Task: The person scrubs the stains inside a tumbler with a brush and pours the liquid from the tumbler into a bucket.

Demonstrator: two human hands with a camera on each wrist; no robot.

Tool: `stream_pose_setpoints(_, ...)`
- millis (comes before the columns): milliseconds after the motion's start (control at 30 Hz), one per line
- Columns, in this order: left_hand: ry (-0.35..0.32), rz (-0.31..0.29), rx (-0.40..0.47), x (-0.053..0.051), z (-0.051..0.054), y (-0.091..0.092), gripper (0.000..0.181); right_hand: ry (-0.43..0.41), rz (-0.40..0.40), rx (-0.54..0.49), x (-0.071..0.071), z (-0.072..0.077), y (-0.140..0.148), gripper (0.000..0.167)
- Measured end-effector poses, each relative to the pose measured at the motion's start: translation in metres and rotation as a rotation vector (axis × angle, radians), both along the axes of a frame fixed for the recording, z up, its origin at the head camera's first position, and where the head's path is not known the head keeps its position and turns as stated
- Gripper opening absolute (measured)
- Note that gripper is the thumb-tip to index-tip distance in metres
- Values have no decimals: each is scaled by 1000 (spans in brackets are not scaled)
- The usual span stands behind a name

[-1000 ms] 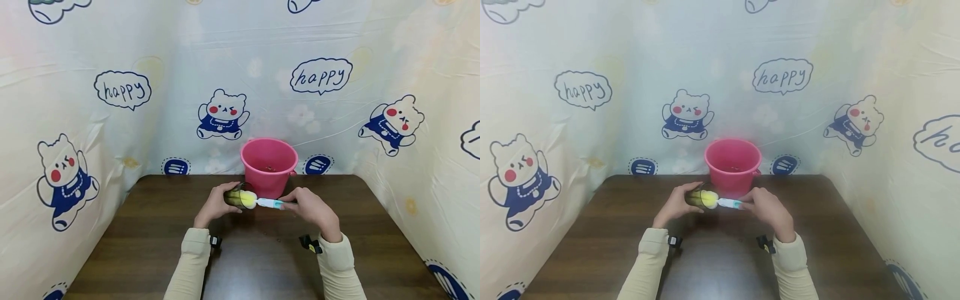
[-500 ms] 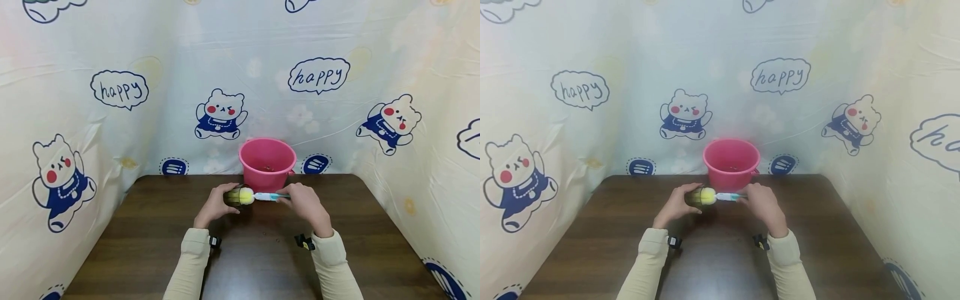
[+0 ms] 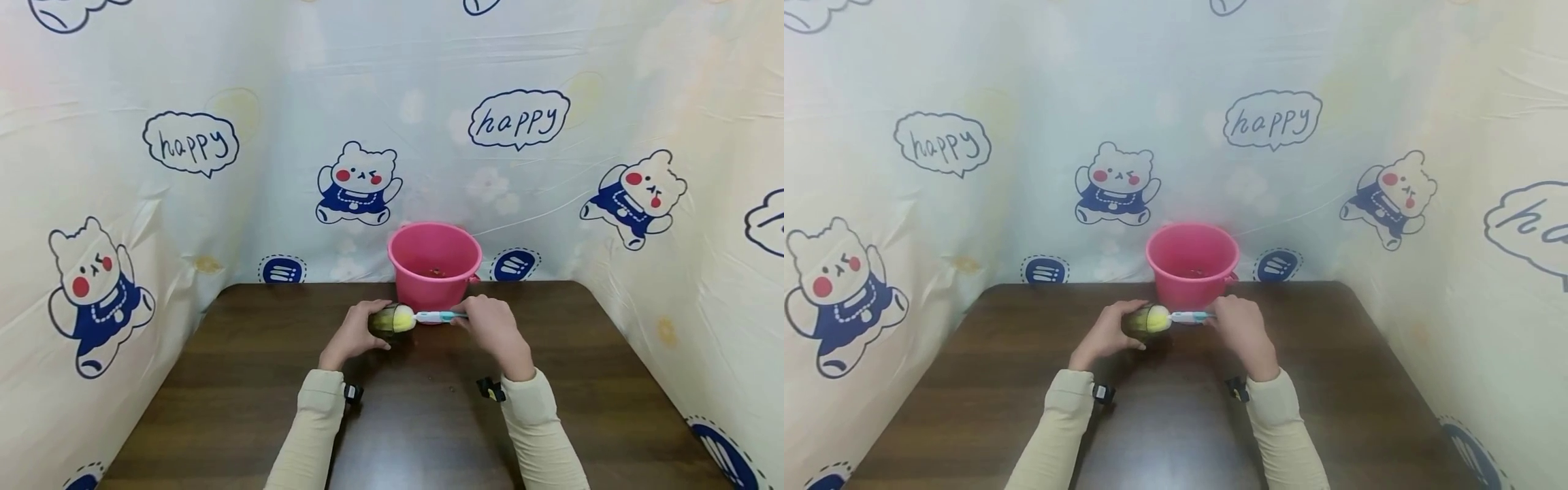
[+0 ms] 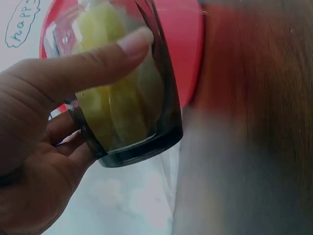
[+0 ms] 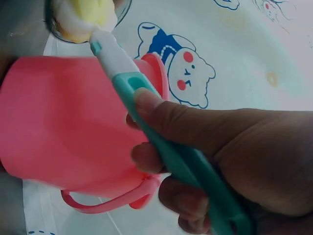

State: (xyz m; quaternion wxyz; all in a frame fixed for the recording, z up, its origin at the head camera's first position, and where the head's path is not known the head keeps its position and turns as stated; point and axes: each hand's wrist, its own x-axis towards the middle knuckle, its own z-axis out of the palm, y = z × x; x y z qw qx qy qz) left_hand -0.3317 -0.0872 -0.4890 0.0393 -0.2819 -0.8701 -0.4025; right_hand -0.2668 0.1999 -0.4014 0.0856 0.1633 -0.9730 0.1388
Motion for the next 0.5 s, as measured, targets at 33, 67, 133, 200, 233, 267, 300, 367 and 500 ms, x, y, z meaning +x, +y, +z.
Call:
stream_pose_setpoints(33, 3, 2, -2, 0, 1, 0, 83, -2, 19, -5, 0, 1, 1, 15)
stream_pose_setpoints(67, 8, 0, 0, 0, 2, 0, 83, -17, 44, -21, 1, 1, 2, 12)
stream_pose_setpoints(133, 14, 2, 8, 1, 3, 0, 83, -84, 90, -75, 4, 4, 4, 9)
stream_pose_setpoints(200, 20, 0, 19, 2, 4, -1, 83, -176, 130, -123, 8, 7, 7, 5)
stream_pose_setpoints(233, 22, -3, 26, 2, 3, -1, 83, -222, 136, -137, 9, 8, 8, 4)
stream_pose_setpoints(267, 23, -11, 27, 2, 3, -1, 83, -257, 127, -147, 10, 9, 9, 6)
stream_pose_setpoints(300, 20, -18, 20, 2, 2, 0, 83, -275, 99, -147, 11, 9, 9, 6)
stream_pose_setpoints(367, 16, -40, -2, 2, 1, 2, 83, -258, 34, -116, 11, 7, 9, 6)
stream_pose_setpoints(500, 8, -58, -27, 1, 1, 6, 83, -119, -57, -39, 9, 5, 6, 8)
